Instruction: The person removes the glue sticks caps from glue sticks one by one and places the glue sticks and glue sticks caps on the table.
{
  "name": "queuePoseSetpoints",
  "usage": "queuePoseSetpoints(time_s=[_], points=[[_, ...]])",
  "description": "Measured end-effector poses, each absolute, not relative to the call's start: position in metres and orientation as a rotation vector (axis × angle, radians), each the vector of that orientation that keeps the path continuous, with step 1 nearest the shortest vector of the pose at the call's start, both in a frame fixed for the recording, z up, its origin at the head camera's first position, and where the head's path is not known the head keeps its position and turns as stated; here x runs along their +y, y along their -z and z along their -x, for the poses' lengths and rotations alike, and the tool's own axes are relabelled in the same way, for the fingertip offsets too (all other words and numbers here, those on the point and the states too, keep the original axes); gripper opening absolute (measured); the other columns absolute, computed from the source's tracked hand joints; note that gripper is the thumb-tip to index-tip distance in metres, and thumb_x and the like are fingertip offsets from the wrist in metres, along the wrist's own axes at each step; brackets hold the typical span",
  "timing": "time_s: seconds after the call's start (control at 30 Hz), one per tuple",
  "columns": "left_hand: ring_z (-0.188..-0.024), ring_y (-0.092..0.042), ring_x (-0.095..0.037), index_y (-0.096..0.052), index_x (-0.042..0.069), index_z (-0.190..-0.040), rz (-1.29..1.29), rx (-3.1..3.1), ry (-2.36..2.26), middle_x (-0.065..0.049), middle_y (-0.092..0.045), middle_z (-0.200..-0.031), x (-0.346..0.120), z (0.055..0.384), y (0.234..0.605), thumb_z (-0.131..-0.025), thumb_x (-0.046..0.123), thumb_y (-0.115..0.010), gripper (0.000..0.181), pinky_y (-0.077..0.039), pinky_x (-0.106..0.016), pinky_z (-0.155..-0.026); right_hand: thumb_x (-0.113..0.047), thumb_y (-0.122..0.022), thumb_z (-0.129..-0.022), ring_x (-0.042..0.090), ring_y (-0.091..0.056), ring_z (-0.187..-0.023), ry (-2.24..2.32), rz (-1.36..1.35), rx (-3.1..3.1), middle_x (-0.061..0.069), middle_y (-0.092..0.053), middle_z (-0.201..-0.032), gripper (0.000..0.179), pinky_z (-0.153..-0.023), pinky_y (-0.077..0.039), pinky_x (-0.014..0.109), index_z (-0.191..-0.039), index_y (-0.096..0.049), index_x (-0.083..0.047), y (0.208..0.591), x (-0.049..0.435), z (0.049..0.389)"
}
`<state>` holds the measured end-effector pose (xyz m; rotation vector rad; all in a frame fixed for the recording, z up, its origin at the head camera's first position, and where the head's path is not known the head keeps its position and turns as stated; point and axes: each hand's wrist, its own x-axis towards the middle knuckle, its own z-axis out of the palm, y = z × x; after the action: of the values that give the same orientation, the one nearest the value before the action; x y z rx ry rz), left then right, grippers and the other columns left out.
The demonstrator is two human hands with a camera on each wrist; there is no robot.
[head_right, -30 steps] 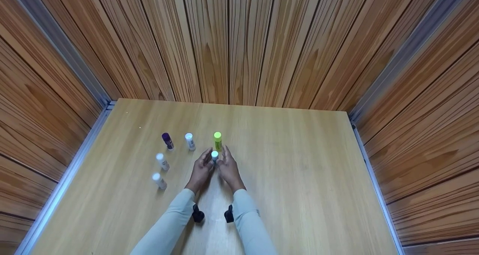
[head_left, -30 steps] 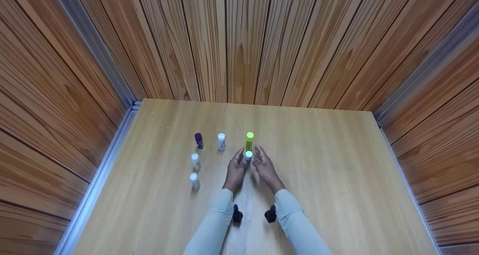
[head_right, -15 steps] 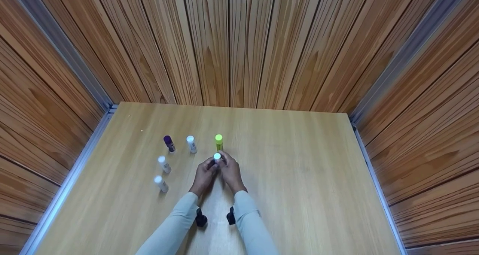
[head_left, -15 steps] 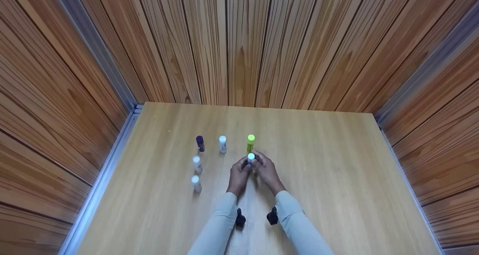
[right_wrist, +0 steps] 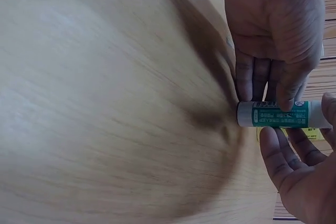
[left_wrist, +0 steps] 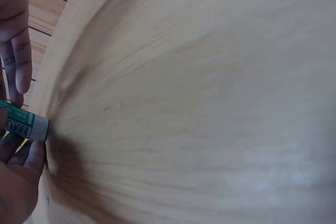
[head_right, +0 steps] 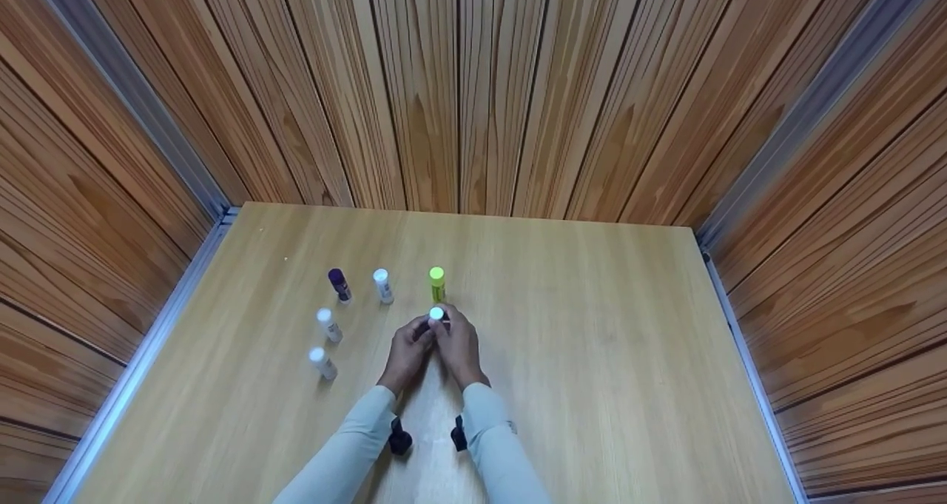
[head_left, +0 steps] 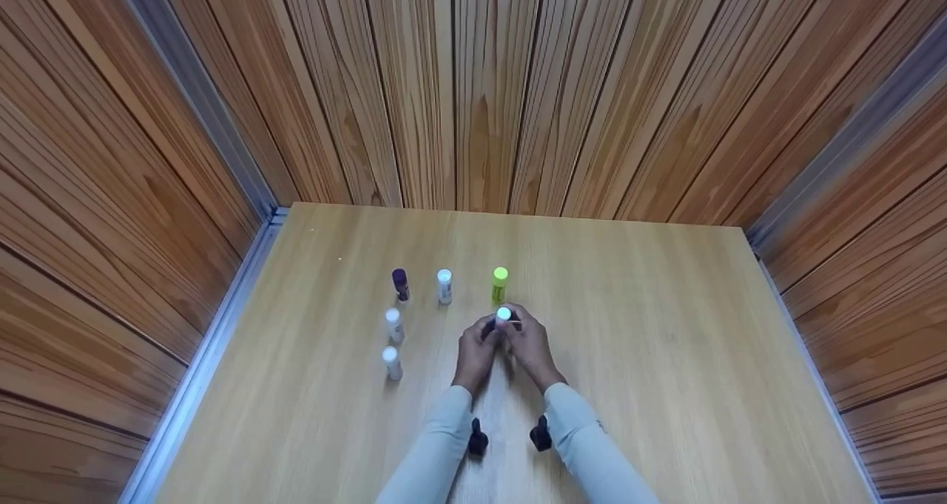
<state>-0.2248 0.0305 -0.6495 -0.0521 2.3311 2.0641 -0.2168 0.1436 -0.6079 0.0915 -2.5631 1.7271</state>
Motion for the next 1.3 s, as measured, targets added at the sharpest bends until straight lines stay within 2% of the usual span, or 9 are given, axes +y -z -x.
queuePoseSetpoints(time_s=[0.13, 0.5, 0.7, 0.93, 1.17, 1.3], points=[[-0.121, -0.055, -0.021, -0.062, 0.005, -0.126, 0.072, 2.319, -2.058, -0.006, -0.063, -0.125, 0.030, 0.222, 0.648, -0.094, 0.000, -0.058, 0.033, -0.044, -0.035, -0.102, -0.010, -0.060, -0.095, 0.031, -0.061, -0.107, -1.743, -0.102, -2.543, 0.015, -0.064, -0.118, 0.033, -0.081, -0.054, 0.041, -0.126, -0.057, -0.002, 0.608, 0.146, 0.213], [-0.106, -0.064, -0.015, -0.071, 0.012, -0.113, 0.062, 2.398, -2.078, 0.001, -0.070, -0.110, 0.031, 0.210, 0.645, -0.087, -0.002, -0.066, 0.030, -0.050, -0.031, -0.092, -0.017, -0.064, -0.093, 0.030, -0.062, -0.103, -1.670, -0.183, -2.542, 0.012, -0.065, -0.117, 0.035, -0.088, -0.051, 0.046, -0.125, -0.059, -0.003, 0.601, 0.152, 0.200], [-0.100, -0.066, -0.015, -0.073, 0.010, -0.108, 0.024, 2.451, -2.082, -0.001, -0.072, -0.104, 0.030, 0.202, 0.640, -0.086, -0.003, -0.066, 0.026, -0.053, -0.029, -0.086, -0.019, -0.066, -0.092, 0.028, -0.062, -0.102, -1.591, -0.151, -2.579, 0.012, -0.062, -0.118, 0.038, -0.084, -0.053, 0.041, -0.124, -0.059, -0.002, 0.594, 0.151, 0.192], [-0.097, -0.067, -0.015, -0.074, 0.009, -0.105, 0.007, 2.491, -2.025, -0.001, -0.072, -0.101, 0.029, 0.192, 0.642, -0.086, -0.001, -0.068, 0.022, -0.055, -0.026, -0.081, -0.020, -0.072, -0.087, 0.019, -0.063, -0.093, -1.447, -0.054, -2.612, 0.004, -0.061, -0.104, 0.029, -0.074, -0.054, 0.032, -0.111, -0.064, -0.006, 0.595, 0.149, 0.183], [-0.097, -0.067, -0.012, -0.073, 0.011, -0.108, -0.102, 2.522, -1.965, 0.001, -0.072, -0.102, 0.024, 0.184, 0.643, -0.089, 0.010, -0.069, 0.019, -0.055, -0.024, -0.080, -0.021, -0.070, -0.088, 0.016, -0.063, -0.089, -1.305, -0.154, -2.620, 0.002, -0.062, -0.102, 0.029, -0.068, -0.053, 0.028, -0.111, -0.066, -0.004, 0.597, 0.150, 0.176], [-0.097, -0.067, -0.011, -0.072, 0.011, -0.111, -0.168, 2.504, -1.946, 0.002, -0.072, -0.103, 0.021, 0.179, 0.644, -0.090, 0.008, -0.067, 0.022, -0.055, -0.023, -0.079, -0.019, -0.069, -0.089, 0.015, -0.062, -0.091, -1.233, -0.202, -2.629, 0.002, -0.063, -0.106, 0.027, -0.071, -0.054, 0.028, -0.112, -0.066, -0.005, 0.598, 0.150, 0.170]])
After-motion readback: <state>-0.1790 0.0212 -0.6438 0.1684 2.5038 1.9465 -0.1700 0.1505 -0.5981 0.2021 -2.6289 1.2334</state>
